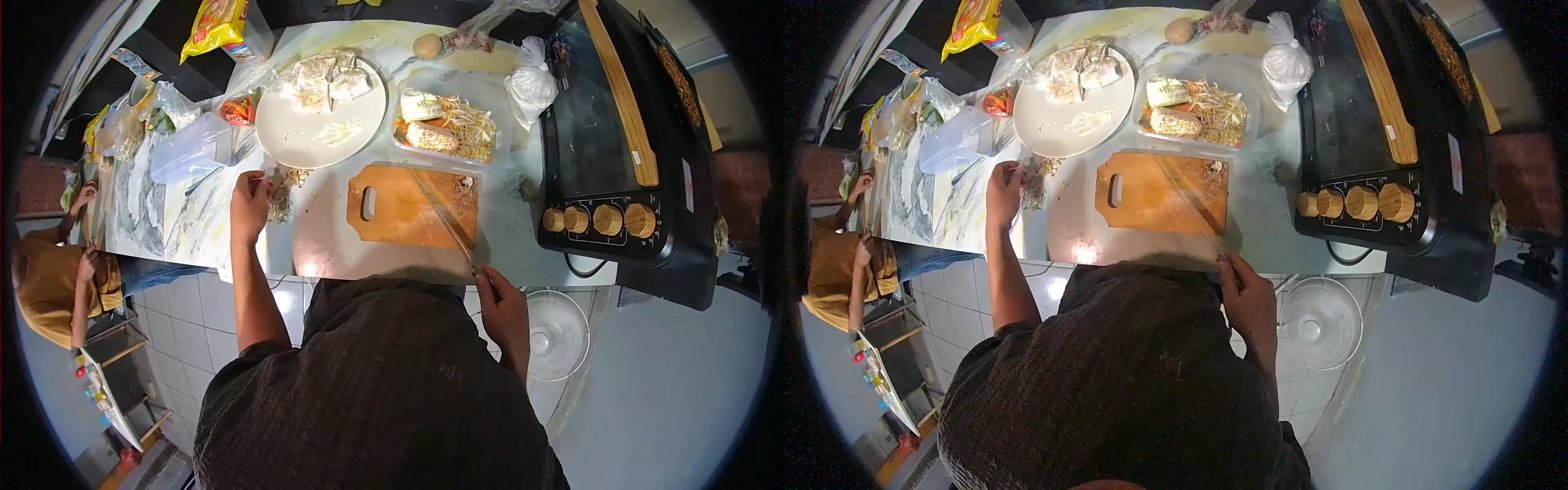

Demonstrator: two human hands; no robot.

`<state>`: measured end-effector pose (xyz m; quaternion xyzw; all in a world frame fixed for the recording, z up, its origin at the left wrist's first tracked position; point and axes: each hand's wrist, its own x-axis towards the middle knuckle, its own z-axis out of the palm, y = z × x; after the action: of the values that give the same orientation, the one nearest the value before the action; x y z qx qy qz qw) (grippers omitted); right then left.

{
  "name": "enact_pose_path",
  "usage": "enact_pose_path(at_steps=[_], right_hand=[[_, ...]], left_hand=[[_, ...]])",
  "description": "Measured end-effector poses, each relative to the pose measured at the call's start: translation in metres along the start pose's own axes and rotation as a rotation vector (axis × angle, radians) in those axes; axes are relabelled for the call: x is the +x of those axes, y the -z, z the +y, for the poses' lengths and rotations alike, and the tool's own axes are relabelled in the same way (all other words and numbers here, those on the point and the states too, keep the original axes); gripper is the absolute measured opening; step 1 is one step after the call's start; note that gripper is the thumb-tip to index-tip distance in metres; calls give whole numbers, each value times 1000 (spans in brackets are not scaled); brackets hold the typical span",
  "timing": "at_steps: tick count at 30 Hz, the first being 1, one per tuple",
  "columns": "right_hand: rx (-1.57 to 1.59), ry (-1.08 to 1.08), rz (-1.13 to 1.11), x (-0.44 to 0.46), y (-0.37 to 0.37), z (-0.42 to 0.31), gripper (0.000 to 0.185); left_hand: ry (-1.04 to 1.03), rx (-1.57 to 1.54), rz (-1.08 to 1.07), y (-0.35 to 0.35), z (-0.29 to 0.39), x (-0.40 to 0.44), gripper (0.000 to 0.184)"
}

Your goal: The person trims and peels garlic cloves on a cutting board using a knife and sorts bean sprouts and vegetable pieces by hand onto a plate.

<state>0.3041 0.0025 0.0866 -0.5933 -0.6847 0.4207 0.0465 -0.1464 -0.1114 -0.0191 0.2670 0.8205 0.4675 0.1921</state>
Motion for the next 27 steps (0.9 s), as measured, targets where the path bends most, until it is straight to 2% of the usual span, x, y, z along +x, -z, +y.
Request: enact_pose_path(at_steps=[6,10,16,21,27], right_hand=[[62,-9,-3,0,-1,0,37],[43,-7,-12,-1,2,-3,36],[31,-23,-26,1,0,2,37],[38,-15,-30,3,-1,4,40],[47,4,-30,4,-2,9,41]], left_hand=[[121,-116,-38,8,12,-9,43],[111,-198,-85,12,16,-12,44],[163,-217,-104,12,14,-12,36],[206,-309,-56,12,8,-13,20],[178,-288,-48,12,8,-14,18]])
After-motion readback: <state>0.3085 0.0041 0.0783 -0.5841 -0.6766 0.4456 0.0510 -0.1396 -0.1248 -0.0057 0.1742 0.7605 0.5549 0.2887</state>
